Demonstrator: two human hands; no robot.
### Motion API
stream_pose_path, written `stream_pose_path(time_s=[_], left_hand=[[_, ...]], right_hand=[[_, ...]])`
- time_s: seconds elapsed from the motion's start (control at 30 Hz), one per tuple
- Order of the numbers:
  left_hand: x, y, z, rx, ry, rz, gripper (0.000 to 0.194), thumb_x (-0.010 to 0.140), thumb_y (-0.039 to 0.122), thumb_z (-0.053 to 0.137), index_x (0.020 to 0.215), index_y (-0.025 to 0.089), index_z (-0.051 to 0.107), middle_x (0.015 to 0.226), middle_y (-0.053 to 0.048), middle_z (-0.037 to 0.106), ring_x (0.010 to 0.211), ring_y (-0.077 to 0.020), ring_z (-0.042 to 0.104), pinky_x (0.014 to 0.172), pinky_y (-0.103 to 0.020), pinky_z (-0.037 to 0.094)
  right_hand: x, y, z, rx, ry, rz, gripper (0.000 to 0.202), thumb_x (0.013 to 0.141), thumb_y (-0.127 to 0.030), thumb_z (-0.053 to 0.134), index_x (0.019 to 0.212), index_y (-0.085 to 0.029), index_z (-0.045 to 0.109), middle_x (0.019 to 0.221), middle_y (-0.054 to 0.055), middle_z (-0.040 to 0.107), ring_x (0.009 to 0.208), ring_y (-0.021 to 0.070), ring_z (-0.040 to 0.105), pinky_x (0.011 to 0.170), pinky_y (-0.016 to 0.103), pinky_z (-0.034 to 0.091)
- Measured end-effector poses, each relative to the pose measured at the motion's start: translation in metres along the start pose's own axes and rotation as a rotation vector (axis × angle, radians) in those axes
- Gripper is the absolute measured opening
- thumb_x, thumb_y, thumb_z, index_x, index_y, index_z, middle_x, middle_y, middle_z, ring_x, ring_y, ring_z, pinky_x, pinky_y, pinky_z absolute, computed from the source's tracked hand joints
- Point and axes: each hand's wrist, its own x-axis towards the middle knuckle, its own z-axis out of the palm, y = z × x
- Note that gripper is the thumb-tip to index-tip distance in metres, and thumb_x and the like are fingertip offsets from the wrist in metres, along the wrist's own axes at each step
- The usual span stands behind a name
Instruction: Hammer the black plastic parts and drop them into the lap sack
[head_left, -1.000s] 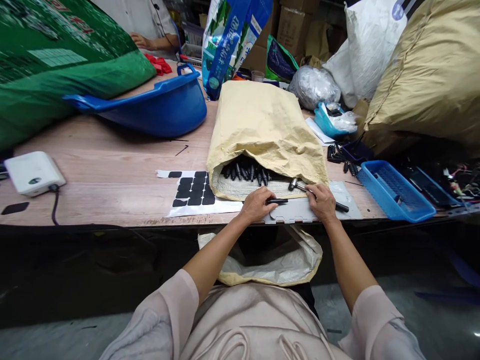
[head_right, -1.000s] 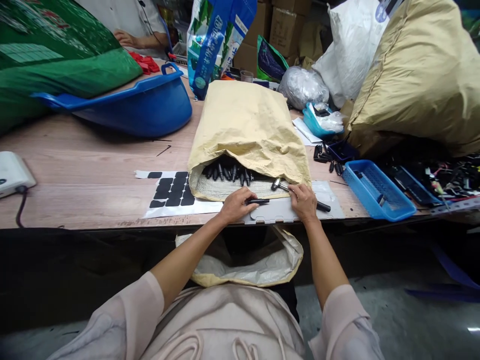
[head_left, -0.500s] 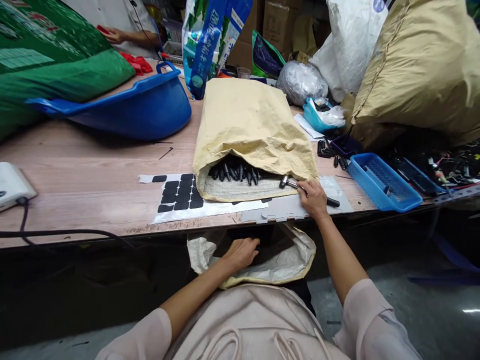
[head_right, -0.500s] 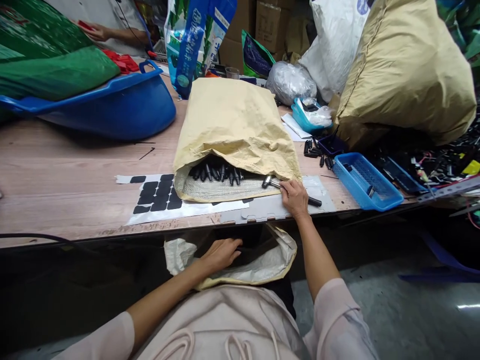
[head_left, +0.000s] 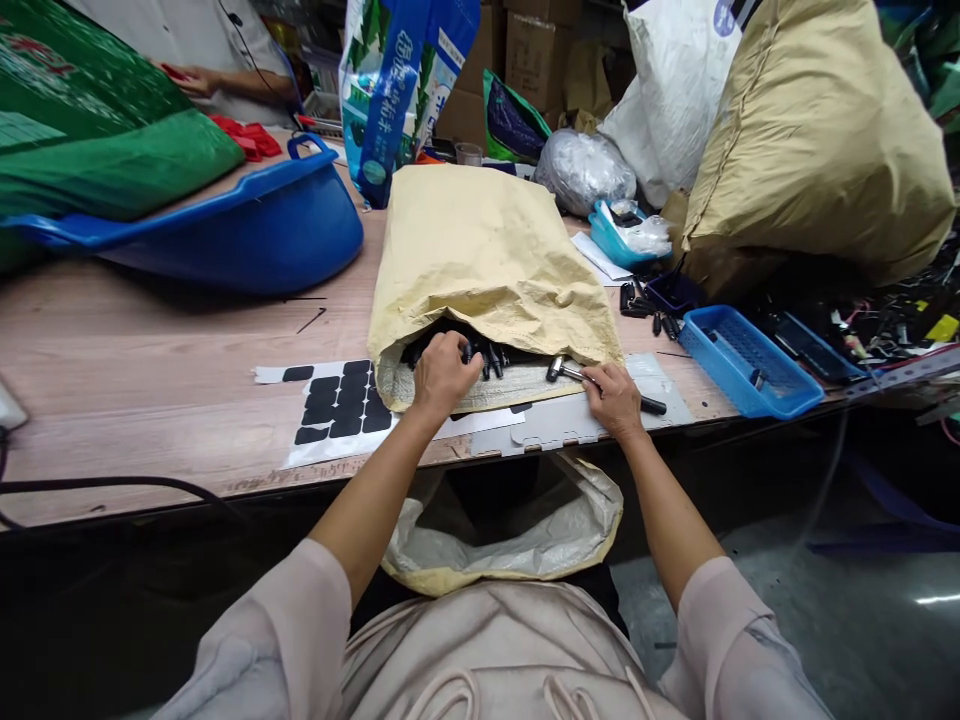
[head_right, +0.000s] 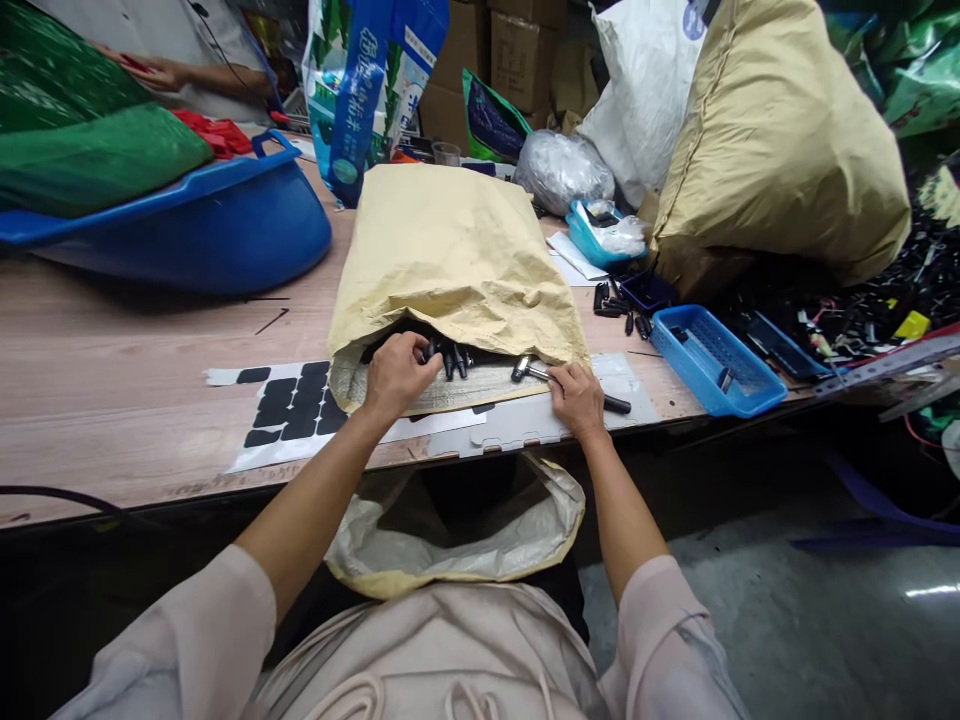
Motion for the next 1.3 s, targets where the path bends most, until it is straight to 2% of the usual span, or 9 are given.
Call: stream_pose_path(time_s=[0.2, 0.33, 0.43, 0.57, 0.63, 0.77, 0.93, 1.13, 1.3], left_hand=[[0.026, 0.001, 0.000, 0.072, -0.096, -0.160, 0.032, 0.082, 0.029, 0.074, 0.112, 0.020, 0.076, 0.114, -0.014, 0.079, 0.106, -0.0348, 0.073, 0.085, -0.040, 0.056], [0.006, -0.014, -0.013, -0.022, 0.049, -0.203, 0.024, 0.084, 0.030, 0.072, 0.106, 0.021, 0.079, 0.101, -0.007, 0.081, 0.097, -0.0276, 0.074, 0.082, -0.034, 0.055], [-0.023, -0.019, -0.013, -0.163, 0.108, -0.071, 0.026, 0.087, 0.031, 0.070, 0.109, 0.021, 0.079, 0.100, -0.005, 0.080, 0.090, -0.0232, 0.072, 0.078, -0.032, 0.055], [-0.055, -0.010, 0.011, -0.337, -0.162, 0.309, 0.022, 0.087, 0.027, 0.071, 0.107, 0.023, 0.078, 0.100, -0.003, 0.078, 0.088, -0.0194, 0.070, 0.077, -0.029, 0.054], [-0.059, -0.004, 0.026, -0.331, -0.261, 0.403, 0.019, 0.086, 0.025, 0.072, 0.104, 0.024, 0.078, 0.100, -0.003, 0.077, 0.091, -0.0201, 0.070, 0.079, -0.029, 0.053], [-0.055, -0.002, 0.046, -0.287, -0.317, 0.423, 0.021, 0.085, 0.024, 0.073, 0.105, 0.024, 0.079, 0.102, -0.003, 0.075, 0.089, -0.0199, 0.069, 0.078, -0.030, 0.052], [-0.052, -0.007, 0.054, -0.307, -0.306, 0.402, 0.023, 0.085, 0.029, 0.075, 0.107, 0.025, 0.080, 0.102, -0.002, 0.074, 0.086, -0.0188, 0.067, 0.077, -0.030, 0.051], [-0.051, -0.007, 0.055, -0.328, -0.307, 0.389, 0.021, 0.085, 0.027, 0.075, 0.105, 0.026, 0.083, 0.099, -0.002, 0.072, 0.091, -0.0193, 0.069, 0.080, -0.029, 0.051], [-0.051, -0.006, 0.055, -0.323, -0.309, 0.382, 0.022, 0.086, 0.028, 0.075, 0.106, 0.025, 0.083, 0.098, -0.002, 0.071, 0.091, -0.0190, 0.068, 0.081, -0.029, 0.052]], right_hand=[[0.000, 0.002, 0.000, 0.014, -0.004, -0.004, 0.024, 0.099, -0.026, 0.060, 0.113, -0.025, 0.079, 0.100, 0.008, 0.070, 0.101, 0.0262, 0.061, 0.094, 0.039, 0.051], [0.000, 0.003, 0.001, 0.015, 0.010, -0.010, 0.024, 0.098, -0.026, 0.060, 0.112, -0.025, 0.079, 0.099, 0.008, 0.070, 0.100, 0.0262, 0.060, 0.093, 0.039, 0.051], [0.000, 0.004, 0.003, 0.016, 0.011, -0.010, 0.024, 0.098, -0.026, 0.060, 0.113, -0.025, 0.079, 0.100, 0.008, 0.070, 0.100, 0.0263, 0.060, 0.094, 0.039, 0.051], [0.000, 0.004, 0.003, 0.013, 0.000, -0.012, 0.025, 0.100, -0.027, 0.059, 0.115, -0.025, 0.079, 0.101, 0.008, 0.069, 0.101, 0.0265, 0.059, 0.096, 0.040, 0.051], [-0.001, 0.004, 0.002, 0.002, -0.005, -0.014, 0.026, 0.101, -0.028, 0.058, 0.116, -0.025, 0.079, 0.102, 0.008, 0.069, 0.101, 0.0264, 0.059, 0.096, 0.039, 0.051], [-0.001, 0.006, 0.002, -0.019, -0.009, -0.029, 0.026, 0.102, -0.029, 0.057, 0.116, -0.025, 0.079, 0.102, 0.008, 0.071, 0.101, 0.0266, 0.060, 0.095, 0.040, 0.051], [0.000, 0.007, -0.001, -0.019, -0.004, -0.051, 0.029, 0.103, -0.029, 0.055, 0.119, -0.026, 0.079, 0.104, 0.008, 0.073, 0.099, 0.0255, 0.062, 0.091, 0.038, 0.053], [-0.017, -0.027, -0.024, 0.138, 0.121, 0.015, 0.033, 0.108, -0.035, 0.050, 0.124, -0.027, 0.077, 0.107, 0.007, 0.076, 0.102, 0.0236, 0.069, 0.093, 0.036, 0.056], [-0.044, -0.069, -0.040, 0.296, 0.085, 0.052, 0.035, 0.110, -0.035, 0.048, 0.131, -0.027, 0.075, 0.110, 0.008, 0.077, 0.104, 0.0217, 0.073, 0.092, 0.033, 0.058]])
